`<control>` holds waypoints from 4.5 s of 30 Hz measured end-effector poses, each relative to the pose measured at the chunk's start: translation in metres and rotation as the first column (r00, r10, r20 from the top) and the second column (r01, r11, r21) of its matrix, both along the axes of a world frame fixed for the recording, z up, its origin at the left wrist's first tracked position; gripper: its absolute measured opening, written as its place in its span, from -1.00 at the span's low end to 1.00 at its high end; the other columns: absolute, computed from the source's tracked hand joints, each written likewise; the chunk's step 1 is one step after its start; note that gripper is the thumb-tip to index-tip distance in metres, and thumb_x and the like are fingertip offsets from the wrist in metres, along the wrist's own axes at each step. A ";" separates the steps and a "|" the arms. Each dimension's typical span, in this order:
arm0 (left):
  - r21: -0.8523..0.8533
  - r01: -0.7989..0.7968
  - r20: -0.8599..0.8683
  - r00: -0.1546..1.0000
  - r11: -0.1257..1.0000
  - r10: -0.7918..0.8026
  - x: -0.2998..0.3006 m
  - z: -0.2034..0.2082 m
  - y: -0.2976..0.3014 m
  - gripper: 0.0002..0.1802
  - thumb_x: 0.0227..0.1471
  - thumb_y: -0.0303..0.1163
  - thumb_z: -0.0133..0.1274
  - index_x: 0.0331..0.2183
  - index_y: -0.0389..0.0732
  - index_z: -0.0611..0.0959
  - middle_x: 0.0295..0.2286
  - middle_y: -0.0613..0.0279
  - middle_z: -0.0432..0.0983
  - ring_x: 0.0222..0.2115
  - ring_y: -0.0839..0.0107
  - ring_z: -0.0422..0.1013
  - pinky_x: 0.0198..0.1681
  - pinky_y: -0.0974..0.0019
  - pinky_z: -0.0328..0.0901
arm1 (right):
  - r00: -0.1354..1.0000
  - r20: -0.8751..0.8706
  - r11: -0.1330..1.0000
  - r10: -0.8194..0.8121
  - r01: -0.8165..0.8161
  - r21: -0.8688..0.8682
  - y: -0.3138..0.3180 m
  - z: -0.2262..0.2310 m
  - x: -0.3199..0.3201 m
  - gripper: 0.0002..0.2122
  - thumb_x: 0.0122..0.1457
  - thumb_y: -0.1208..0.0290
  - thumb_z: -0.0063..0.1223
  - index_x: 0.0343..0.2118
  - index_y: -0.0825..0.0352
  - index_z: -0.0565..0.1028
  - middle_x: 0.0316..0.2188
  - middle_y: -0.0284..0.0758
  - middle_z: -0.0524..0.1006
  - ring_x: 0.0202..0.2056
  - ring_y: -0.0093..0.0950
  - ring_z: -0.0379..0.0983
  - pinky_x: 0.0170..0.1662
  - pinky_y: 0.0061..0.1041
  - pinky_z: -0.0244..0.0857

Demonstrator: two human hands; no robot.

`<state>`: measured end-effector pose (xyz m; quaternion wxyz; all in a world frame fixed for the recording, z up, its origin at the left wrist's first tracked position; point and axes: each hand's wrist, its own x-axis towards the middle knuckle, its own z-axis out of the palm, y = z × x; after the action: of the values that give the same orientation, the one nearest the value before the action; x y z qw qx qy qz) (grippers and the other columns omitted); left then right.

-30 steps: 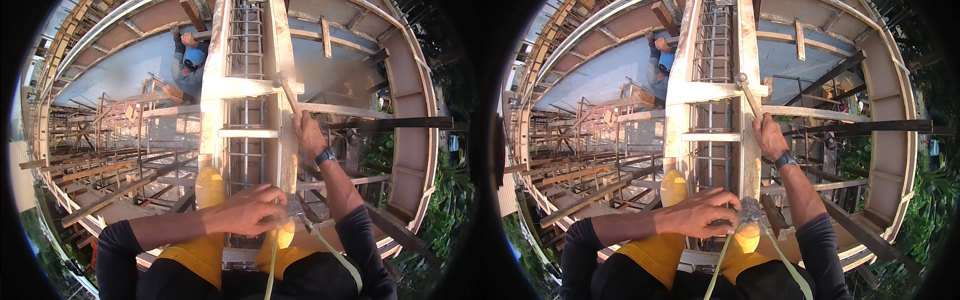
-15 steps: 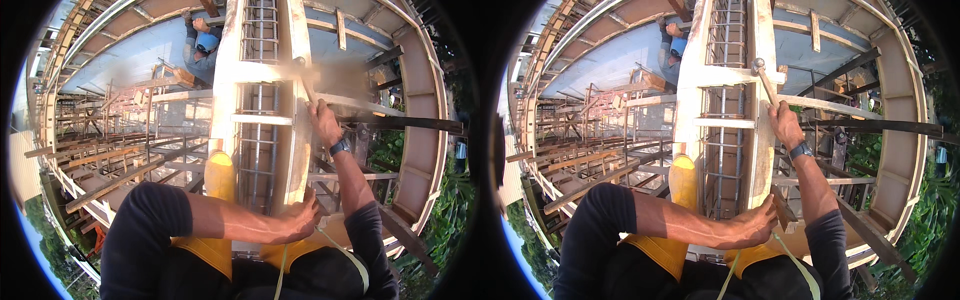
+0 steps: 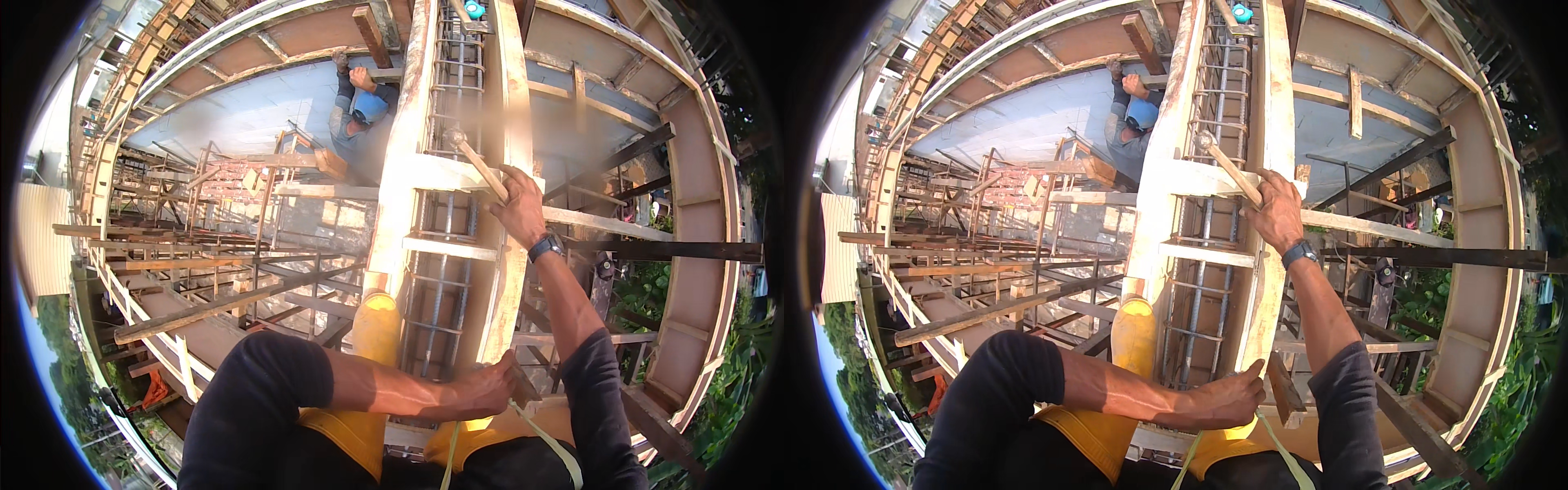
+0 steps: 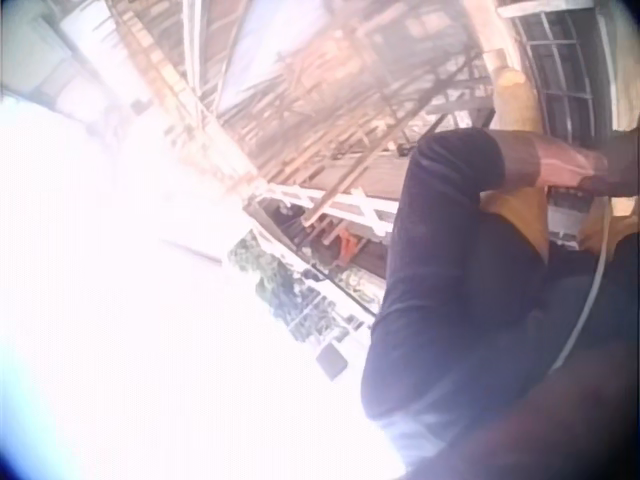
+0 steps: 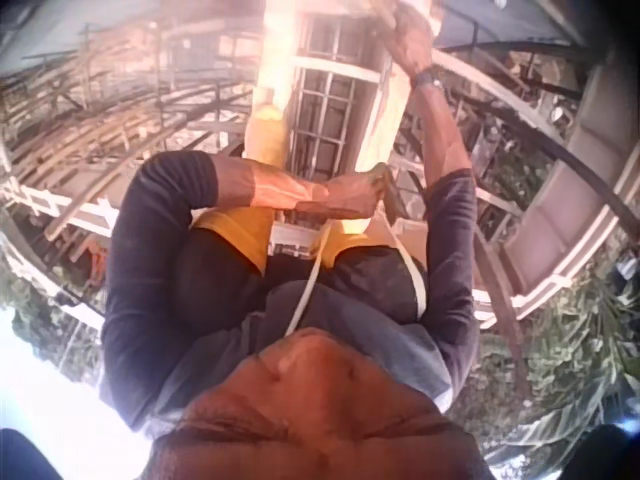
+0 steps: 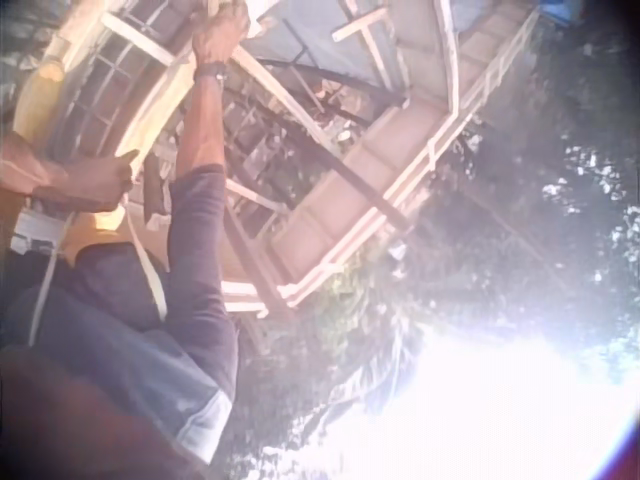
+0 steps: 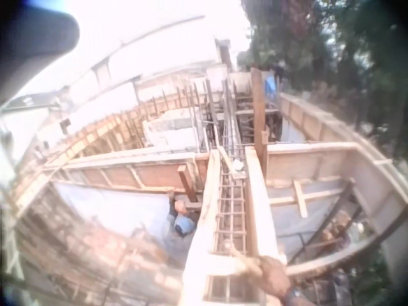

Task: The person builds a wooden structure by positioning wood pieces and hammering nails into them while standing on the framework.

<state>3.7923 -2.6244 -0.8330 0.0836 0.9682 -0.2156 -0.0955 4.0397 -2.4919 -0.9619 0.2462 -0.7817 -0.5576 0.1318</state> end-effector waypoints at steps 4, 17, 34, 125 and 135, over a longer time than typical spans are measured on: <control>-0.084 -0.042 0.069 0.996 0.996 0.048 -0.011 -0.004 0.008 -0.84 -0.09 -0.40 0.13 -0.45 -0.17 0.78 -0.37 0.23 0.59 -0.19 0.21 0.52 0.33 -0.24 0.05 | 0.995 0.069 0.997 0.073 -0.072 -0.023 0.015 -0.014 -0.006 -0.63 -0.02 0.31 0.40 -0.16 0.33 0.57 0.25 -0.31 0.41 0.33 -0.27 0.21 0.41 0.06 -0.12; 0.157 -0.631 -0.495 0.616 -0.760 -0.613 -0.022 -0.052 0.011 -0.85 0.04 -0.35 0.13 -0.36 -0.13 0.75 0.05 0.06 0.52 0.11 0.12 0.40 0.34 -0.11 0.12 | 0.998 0.049 0.998 0.049 -0.051 0.047 0.008 -0.013 -0.011 -0.63 -0.03 0.43 0.35 -0.10 0.26 0.56 0.03 -0.39 0.55 0.14 -0.29 0.37 0.26 -0.08 0.04; -0.891 -0.378 -0.315 0.914 0.252 0.257 -0.020 -0.005 0.077 -0.79 0.32 -0.26 0.07 -0.15 -0.19 0.63 -0.21 0.20 0.53 -0.12 0.19 0.49 -0.05 0.14 0.40 | 0.992 -0.060 0.993 0.107 -0.104 0.063 0.011 -0.021 -0.007 -0.70 -0.02 0.45 0.35 -0.18 0.31 0.58 0.03 -0.33 0.56 0.12 -0.23 0.37 0.20 -0.15 0.16; -0.114 -0.932 0.218 0.314 0.343 0.924 0.139 -0.160 0.236 -0.47 0.37 0.00 -0.18 -0.32 -0.14 0.74 -0.30 0.17 0.61 -0.20 0.15 0.48 0.00 0.02 0.21 | 0.916 -0.251 0.949 -0.314 0.293 -0.117 -0.144 0.077 -0.005 -0.67 0.37 0.21 0.09 -0.20 0.46 0.38 -0.60 0.00 0.50 -0.57 -0.01 0.49 -0.48 -0.19 0.33; -0.145 -0.931 0.153 0.314 0.336 0.937 0.133 -0.154 0.241 -0.45 0.38 0.01 -0.22 -0.29 -0.15 0.74 -0.28 0.17 0.61 -0.17 0.17 0.46 -0.02 0.02 0.19 | 0.930 -0.278 0.957 -0.239 0.274 0.093 -0.153 0.071 -0.014 -0.70 0.33 0.28 0.13 -0.17 0.47 0.39 -0.63 -0.05 0.51 -0.58 -0.11 0.54 -0.50 -0.27 0.35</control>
<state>3.9255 -2.3837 -0.9870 0.1143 0.9177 0.3728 0.0755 4.0256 -2.6451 -0.8908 0.3840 -0.8056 -0.4200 0.1647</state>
